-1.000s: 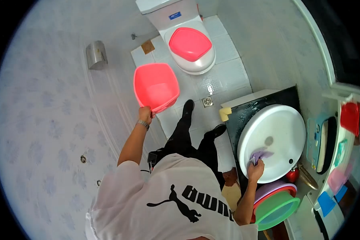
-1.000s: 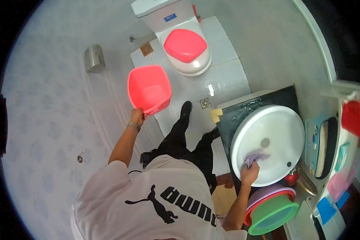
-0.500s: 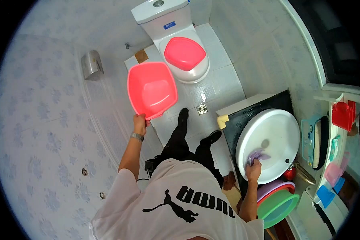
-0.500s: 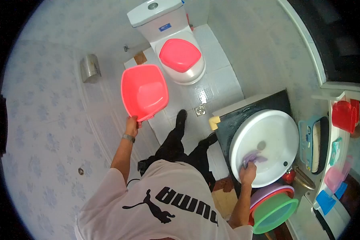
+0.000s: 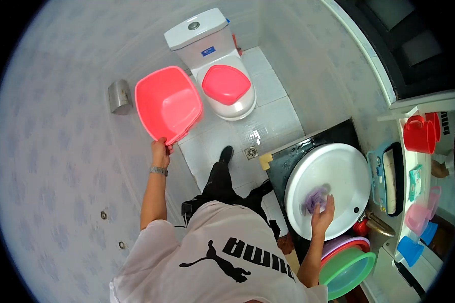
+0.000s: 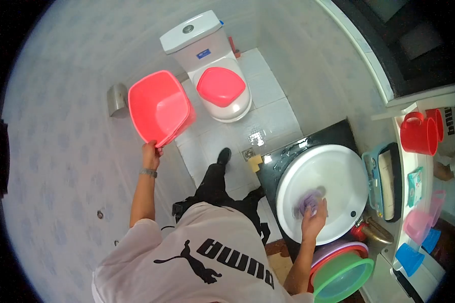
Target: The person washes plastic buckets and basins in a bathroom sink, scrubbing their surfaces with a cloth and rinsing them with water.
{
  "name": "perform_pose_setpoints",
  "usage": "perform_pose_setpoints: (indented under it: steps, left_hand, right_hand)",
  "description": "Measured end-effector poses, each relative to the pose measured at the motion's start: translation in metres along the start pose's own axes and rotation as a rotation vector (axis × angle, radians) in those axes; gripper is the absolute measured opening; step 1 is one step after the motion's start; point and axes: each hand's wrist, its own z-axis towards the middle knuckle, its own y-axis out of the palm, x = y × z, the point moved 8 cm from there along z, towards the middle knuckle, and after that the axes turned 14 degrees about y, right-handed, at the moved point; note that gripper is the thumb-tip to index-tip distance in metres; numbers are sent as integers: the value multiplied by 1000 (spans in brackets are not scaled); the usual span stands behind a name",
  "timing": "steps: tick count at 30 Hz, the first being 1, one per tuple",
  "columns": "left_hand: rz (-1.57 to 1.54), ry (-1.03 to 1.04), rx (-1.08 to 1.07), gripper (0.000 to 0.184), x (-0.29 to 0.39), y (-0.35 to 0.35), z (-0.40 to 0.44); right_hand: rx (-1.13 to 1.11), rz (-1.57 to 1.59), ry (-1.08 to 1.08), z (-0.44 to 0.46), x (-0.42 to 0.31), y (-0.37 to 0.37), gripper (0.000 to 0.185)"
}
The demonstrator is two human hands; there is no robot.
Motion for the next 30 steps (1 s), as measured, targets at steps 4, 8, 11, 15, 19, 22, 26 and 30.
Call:
perform_pose_setpoints:
  steps: [4, 8, 11, 15, 19, 22, 26, 30]
  left_hand:
    - [-27, 0, -55, 13, -1, 18, 36]
    - [4, -49, -45, 10, -9, 28, 86]
    - [8, -94, -87, 9, -17, 23, 114]
    - [34, -144, -117, 8, -35, 6, 139]
    - [64, -193, -74, 9, -47, -11, 147]
    - [82, -209, -58, 10, -54, -21, 152]
    - [131, -240, -83, 11, -57, -24, 165]
    - [158, -239, -120, 13, -53, -13, 179]
  right_hand:
    - [-11, 375, 49, 35, -109, -16, 30]
    - [-139, 435, -88, 60, -242, 59, 20]
    - [-542, 548, 67, 89, -284, 211, 26]
    - [-942, 663, 614, 119, -289, 420, 46]
    - [-900, 682, 926, 141, -288, 525, 64]
    - [-804, 650, 967, 155, -292, 563, 67]
    - [-741, 717, 1006, 165, -290, 606, 60]
    - [-760, 937, 1107, 166, -291, 630, 40]
